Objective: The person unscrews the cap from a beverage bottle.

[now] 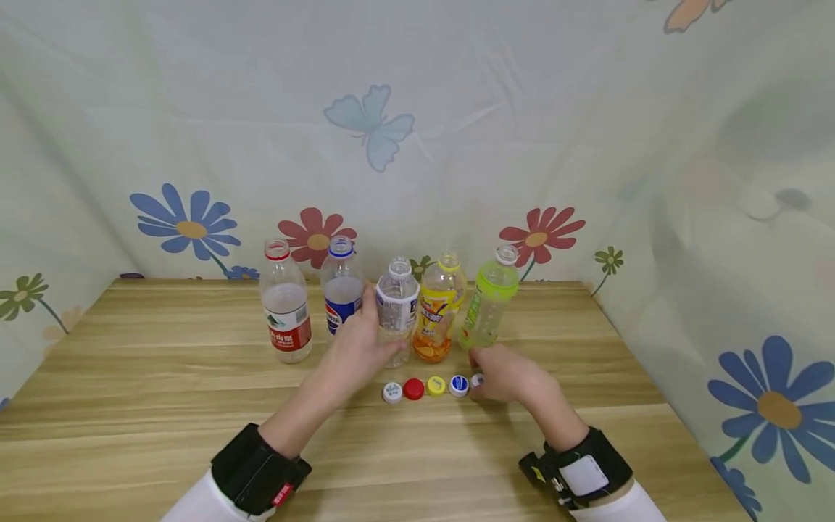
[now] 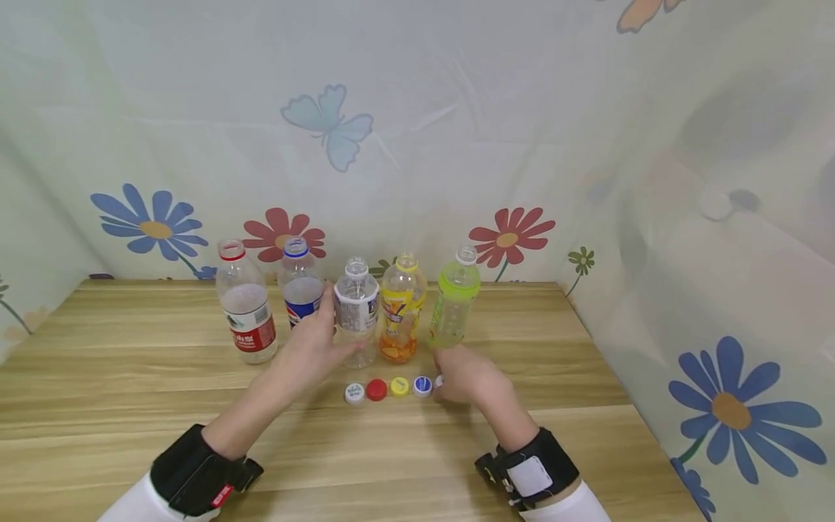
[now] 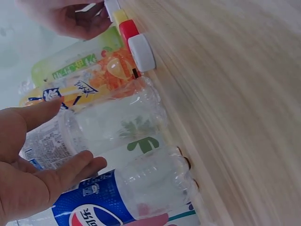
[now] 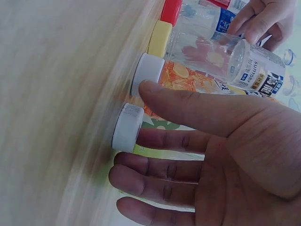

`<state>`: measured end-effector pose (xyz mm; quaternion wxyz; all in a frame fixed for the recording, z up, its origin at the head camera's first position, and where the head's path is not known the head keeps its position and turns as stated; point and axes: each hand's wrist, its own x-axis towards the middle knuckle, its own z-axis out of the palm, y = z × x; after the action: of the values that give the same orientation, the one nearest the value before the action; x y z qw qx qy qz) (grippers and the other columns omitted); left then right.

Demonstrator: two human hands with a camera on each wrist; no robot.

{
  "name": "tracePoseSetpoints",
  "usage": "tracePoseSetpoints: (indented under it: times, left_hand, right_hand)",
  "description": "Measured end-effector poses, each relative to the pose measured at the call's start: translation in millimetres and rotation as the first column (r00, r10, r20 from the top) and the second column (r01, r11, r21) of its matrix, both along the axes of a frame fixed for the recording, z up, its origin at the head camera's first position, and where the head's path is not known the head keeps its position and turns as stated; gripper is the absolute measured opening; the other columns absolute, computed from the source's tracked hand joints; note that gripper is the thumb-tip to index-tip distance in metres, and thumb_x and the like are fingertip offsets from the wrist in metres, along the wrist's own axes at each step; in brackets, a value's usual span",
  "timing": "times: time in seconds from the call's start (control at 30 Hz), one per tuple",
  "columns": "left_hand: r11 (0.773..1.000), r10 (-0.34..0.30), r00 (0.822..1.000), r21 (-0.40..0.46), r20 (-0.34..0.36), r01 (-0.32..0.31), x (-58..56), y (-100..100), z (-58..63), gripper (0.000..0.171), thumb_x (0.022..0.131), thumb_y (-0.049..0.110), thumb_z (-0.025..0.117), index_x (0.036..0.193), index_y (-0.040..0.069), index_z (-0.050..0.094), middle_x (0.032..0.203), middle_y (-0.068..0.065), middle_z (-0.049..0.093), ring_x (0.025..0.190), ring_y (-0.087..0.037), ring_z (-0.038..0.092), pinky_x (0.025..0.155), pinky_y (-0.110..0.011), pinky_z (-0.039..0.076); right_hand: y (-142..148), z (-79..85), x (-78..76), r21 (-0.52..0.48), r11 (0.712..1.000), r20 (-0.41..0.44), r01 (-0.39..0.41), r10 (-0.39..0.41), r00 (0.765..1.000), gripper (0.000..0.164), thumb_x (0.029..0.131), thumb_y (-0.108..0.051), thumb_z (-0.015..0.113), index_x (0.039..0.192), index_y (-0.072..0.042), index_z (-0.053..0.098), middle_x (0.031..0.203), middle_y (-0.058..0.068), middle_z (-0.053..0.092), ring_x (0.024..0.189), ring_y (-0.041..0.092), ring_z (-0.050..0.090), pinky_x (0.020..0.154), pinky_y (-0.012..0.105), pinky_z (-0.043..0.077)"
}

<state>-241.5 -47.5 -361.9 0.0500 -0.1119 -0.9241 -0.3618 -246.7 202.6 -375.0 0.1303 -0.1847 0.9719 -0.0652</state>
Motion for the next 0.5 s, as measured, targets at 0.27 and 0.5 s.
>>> tracePoseSetpoints:
  times: [0.27, 0.5]
  left_hand:
    - [1.0, -0.012, 1.0, -0.017, -0.003, 0.012, 12.1, -1, 7.4, 0.113, 0.083, 0.032, 0.081, 0.155, -0.004, 0.002, 0.125, -0.019, 0.059, 0.094, -0.02, 0.066, 0.07, -0.026, 0.053]
    - [0.995, -0.023, 0.998, -0.097, -0.055, 0.017, 23.4, -3, 7.8, 0.108, 0.082, 0.037, 0.08, 0.154, -0.004, 0.012, 0.13, -0.021, 0.055, 0.11, -0.031, 0.063, 0.085, -0.038, 0.052]
  right_hand:
    - [1, 2.6, 2.0, 0.012, 1.0, -0.006, 0.027, -0.027, 1.0, 0.028, 0.085, -0.032, 0.077, 0.094, -0.011, 0.061, 0.077, -0.003, 0.054, 0.071, 0.016, 0.053, 0.059, 0.03, 0.042]
    - [4, 10.6, 6.5, 0.025, 0.999, -0.022, 0.028, -0.028, 0.999, 0.029, 0.086, -0.035, 0.075, 0.097, -0.011, 0.062, 0.076, -0.004, 0.055, 0.071, 0.015, 0.054, 0.059, 0.03, 0.043]
